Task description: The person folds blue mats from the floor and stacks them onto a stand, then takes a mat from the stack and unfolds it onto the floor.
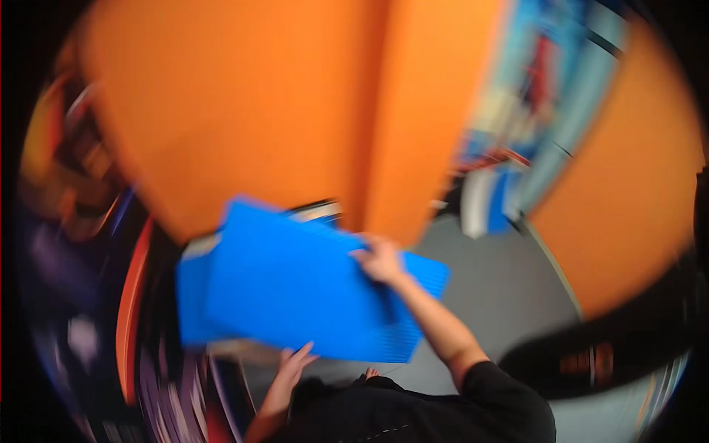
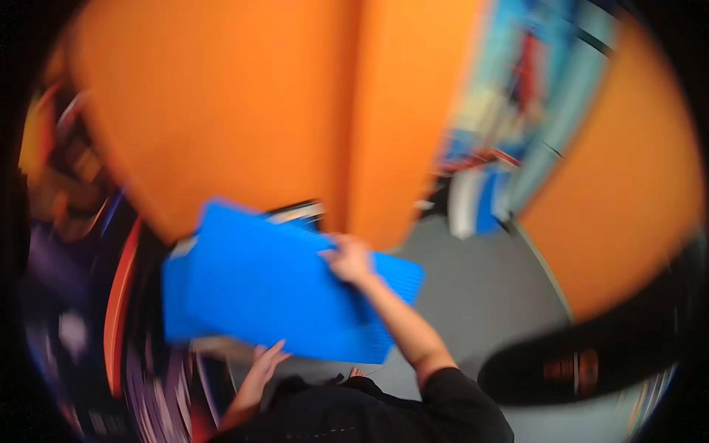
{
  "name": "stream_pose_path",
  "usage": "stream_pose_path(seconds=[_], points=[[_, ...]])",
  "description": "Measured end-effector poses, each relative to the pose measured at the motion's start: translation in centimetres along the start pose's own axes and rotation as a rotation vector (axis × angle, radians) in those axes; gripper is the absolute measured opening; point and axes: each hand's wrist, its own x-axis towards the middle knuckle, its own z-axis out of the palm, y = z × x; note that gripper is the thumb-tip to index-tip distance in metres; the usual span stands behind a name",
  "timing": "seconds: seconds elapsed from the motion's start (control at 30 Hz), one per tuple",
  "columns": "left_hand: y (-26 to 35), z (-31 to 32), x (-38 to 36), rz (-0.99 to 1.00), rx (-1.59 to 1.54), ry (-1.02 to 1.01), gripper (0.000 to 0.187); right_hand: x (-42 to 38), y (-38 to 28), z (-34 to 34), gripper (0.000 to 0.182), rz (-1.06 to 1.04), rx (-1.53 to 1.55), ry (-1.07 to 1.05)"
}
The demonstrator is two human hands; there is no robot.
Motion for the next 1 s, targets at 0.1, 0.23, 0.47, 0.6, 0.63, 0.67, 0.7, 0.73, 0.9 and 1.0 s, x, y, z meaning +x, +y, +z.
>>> stream_pose_path(seconds=[0.1,0.23,0.47,0.6,0.63,0.67,0.7,0.73,0.9,1.0], points=[[-2.5,0.1,0.7,-0.035,0.008,0.043,0.049,1.8,5.5,4.7,0.043,0.04,0.097,-0.145],[-3.8,-2.3,1.8,-0.108,-0.076,0.124,0.047,3.9,3.7,9.7,0.047,0.071,-0.088,-0.197],[3.6,-8.4,1.9,0.038,-0.148,0.221,0.041,12.5,-5.6,18.8,0.045,-0.116,-0.227,-0.297],[5.7,-11.0,3.3,-0.021,-0.23,0.289,0.046,16.8,-8.5,27.0,0.047,-0.211,-0.388,-0.422],[6.1,-11.5,3.8,-0.026,-0.236,0.276,0.046,17.3,-8.2,29.4,0.046,-0.244,-0.421,-0.427],[6.2,-11.9,4.2,-0.102,-0.263,0.288,0.041,17.6,-8.2,31.4,0.045,-0.274,-0.452,-0.432],[6.3,-12.2,4.7,-0.179,-0.284,0.298,0.037,17.0,-9.5,32.1,0.045,-0.237,-0.537,-0.503],[6.4,-12.4,5.0,-0.187,-0.278,0.282,0.037,16.1,-9.3,33.7,0.045,-0.194,-0.609,-0.504],[4.3,-13.0,6.5,-0.183,-0.274,0.276,0.035,12.9,-6.6,35.7,0.039,-0.381,-0.505,-0.008],[3.3,-12.8,7.8,-0.106,-0.26,0.365,0.034,12.2,-9.4,33.6,0.021,-0.416,-0.567,0.155]])
